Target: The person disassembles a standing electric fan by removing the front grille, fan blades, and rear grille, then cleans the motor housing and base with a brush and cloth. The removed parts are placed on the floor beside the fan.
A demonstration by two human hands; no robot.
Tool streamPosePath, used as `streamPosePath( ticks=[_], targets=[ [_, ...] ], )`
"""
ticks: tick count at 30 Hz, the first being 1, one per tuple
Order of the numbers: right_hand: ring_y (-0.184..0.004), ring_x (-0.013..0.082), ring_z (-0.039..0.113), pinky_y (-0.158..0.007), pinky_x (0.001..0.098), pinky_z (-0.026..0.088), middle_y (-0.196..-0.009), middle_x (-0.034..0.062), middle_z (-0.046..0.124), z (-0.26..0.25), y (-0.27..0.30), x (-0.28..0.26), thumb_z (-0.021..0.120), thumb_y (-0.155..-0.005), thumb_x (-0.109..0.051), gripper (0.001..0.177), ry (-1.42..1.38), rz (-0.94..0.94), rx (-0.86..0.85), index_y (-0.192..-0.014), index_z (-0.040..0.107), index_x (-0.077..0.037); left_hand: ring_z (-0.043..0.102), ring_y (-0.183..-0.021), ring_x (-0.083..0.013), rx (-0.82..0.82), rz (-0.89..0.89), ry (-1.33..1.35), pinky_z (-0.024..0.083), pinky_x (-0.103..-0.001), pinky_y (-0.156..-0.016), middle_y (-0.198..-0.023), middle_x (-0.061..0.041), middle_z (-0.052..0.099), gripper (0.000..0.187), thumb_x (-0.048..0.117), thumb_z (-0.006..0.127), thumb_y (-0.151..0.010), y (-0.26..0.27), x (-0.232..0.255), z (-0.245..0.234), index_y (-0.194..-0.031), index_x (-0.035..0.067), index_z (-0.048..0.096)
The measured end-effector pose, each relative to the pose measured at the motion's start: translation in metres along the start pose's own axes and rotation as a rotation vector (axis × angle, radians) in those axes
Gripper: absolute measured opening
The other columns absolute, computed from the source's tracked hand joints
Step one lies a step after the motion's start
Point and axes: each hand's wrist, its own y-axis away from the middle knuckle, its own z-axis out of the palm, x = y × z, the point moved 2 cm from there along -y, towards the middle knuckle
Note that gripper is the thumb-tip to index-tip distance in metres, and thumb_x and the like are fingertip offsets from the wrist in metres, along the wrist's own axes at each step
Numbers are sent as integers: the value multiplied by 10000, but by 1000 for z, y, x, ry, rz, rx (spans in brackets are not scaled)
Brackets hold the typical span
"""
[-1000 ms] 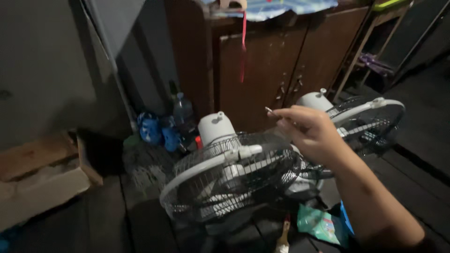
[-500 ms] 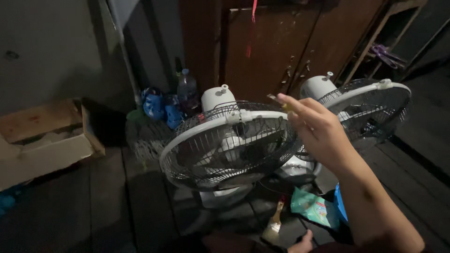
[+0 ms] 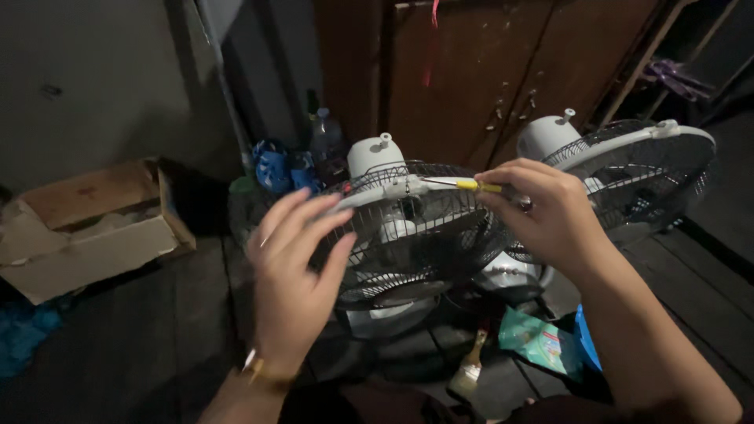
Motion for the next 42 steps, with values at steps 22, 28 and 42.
streamPosePath(
  ticks=[22, 28, 42],
  targets=[
    [-851, 202, 742, -710, 319, 593, -975, 92, 754, 2, -12, 9, 747, -881, -97, 197, -125, 57, -131, -1062, 761, -19, 710, -995, -229, 1, 44, 263, 540, -353, -905, -1017, -59, 769, 121, 134, 793, -892, -54, 2, 55, -979, 60, 752],
    [-830, 202, 731, -714, 319, 585, -958, 98, 752, 3, -12, 8, 752, -885, -105, 195, -146, 5, -111, -1056, 761, -13, 719, -957, -217, 8, 18, 295, 563, -332, -868, -1008, -57, 765, 138, 137, 791, -883, -51, 0, 56, -992, 60, 756],
    [-986, 278, 674, -847, 406, 476, -1049, 92, 710, 9, -10, 1, 634, -983, -76, 183, 259, -341, 62, -1141, 712, -27, 719, -925, -197, -65, 1, 326, 558, -331, -860, -958, -52, 753, 150, 143, 778, -879, -57, -7, 56, -1002, 70, 735]
  ],
)
